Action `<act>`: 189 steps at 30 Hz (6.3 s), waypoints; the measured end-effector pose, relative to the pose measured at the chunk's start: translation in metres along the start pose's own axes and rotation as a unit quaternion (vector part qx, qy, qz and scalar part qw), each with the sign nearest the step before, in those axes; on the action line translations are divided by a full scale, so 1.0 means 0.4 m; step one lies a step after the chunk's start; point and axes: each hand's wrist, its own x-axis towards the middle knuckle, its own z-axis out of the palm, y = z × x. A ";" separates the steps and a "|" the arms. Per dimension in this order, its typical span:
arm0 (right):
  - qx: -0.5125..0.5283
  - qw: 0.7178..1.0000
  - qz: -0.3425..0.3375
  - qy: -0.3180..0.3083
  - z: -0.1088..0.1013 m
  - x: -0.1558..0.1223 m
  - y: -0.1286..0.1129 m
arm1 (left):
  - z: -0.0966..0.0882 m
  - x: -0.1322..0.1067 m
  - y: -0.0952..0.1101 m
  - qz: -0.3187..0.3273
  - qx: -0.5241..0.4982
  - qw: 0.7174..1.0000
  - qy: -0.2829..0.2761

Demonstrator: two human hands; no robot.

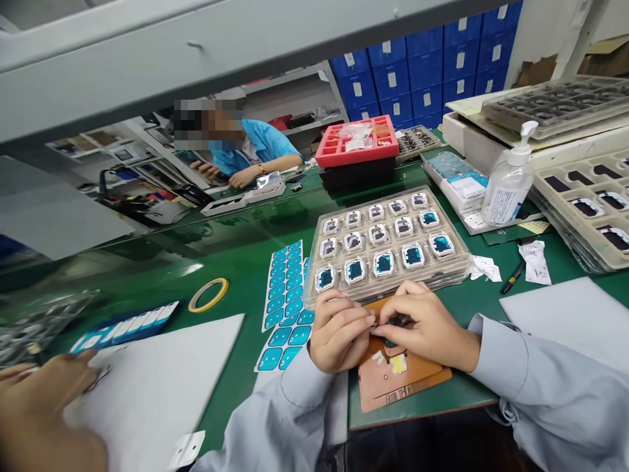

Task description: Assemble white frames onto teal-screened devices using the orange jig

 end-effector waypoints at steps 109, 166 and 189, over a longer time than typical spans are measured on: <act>-0.185 0.964 -0.079 -0.175 -0.187 0.018 -0.013 | -0.002 0.003 0.009 -0.014 -0.197 0.973 -0.118; -0.001 0.984 -0.115 -0.134 -0.092 -0.002 0.006 | 0.001 -0.019 0.028 -0.138 -0.171 0.975 -0.017; 0.506 0.805 0.294 -0.092 -0.076 -0.003 0.004 | -0.006 -0.018 0.018 -0.113 -0.172 0.977 -0.048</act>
